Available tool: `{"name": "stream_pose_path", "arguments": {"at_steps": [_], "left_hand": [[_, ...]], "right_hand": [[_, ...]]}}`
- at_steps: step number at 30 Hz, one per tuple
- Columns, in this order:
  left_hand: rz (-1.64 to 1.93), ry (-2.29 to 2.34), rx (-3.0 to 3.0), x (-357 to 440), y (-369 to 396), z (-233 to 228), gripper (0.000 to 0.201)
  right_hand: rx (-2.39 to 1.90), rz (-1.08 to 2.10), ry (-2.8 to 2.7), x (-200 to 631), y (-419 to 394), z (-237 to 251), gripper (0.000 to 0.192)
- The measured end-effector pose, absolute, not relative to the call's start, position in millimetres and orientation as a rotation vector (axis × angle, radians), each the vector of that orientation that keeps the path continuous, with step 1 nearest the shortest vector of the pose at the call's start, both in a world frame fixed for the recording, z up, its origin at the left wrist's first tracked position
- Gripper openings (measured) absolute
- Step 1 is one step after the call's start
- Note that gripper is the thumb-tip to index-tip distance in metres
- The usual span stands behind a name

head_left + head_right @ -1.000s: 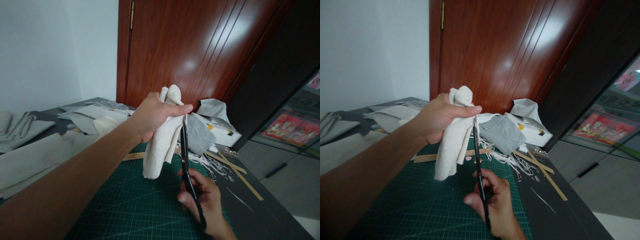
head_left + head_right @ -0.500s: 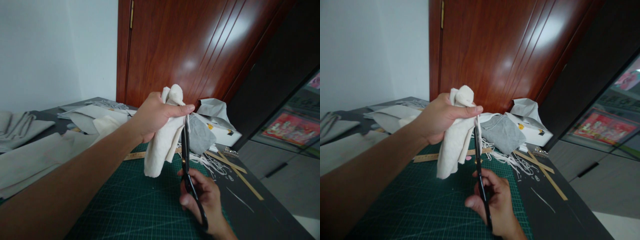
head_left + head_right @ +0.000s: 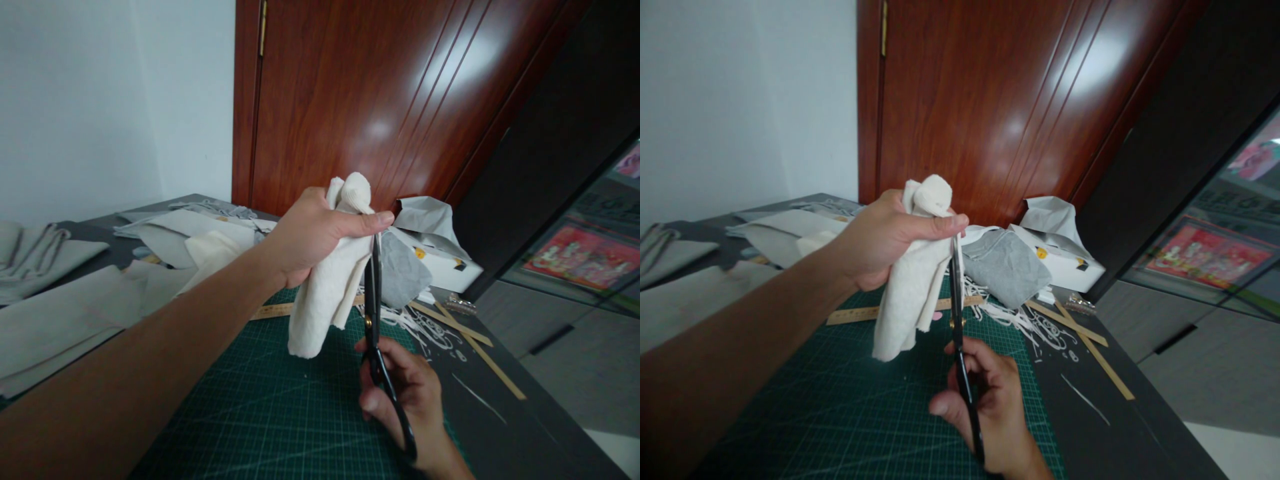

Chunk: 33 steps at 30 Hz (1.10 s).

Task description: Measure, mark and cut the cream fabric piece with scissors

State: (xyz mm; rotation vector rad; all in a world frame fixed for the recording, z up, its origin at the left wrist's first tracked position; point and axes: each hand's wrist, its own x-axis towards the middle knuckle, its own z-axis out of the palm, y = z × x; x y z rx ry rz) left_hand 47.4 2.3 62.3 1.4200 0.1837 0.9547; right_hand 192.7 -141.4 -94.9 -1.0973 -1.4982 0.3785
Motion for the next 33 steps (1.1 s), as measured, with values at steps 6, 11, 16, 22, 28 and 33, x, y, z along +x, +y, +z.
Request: {"name": "stream_pose_path", "arguments": {"at_steps": [6,11,16,22,28,33], "left_hand": [[0.938,0.134,1.415,48.2,3.6,61.0,0.028],[0.947,0.136,1.418,48.3,3.9,60.2,0.029],[0.961,0.114,1.426,47.7,4.8,60.3,0.030],[0.993,0.107,1.426,48.5,4.8,60.7,0.030],[0.977,0.071,1.411,47.8,4.6,60.6,0.029],[0.972,0.088,1.418,47.5,4.5,60.6,0.029]], "right_hand": [[-1.090,0.361,-1.510,191.7,-141.6,-95.0,0.037],[-1.099,0.335,-1.519,190.9,-142.2,-95.3,0.036],[-1.102,0.336,-1.525,189.4,-142.6,-91.4,0.034],[-1.149,0.282,-1.530,187.5,-144.0,-87.7,0.031],[-1.167,0.253,-1.523,186.9,-144.2,-87.7,0.031],[-1.173,0.249,-1.518,185.1,-143.6,-86.4,0.031]]}}
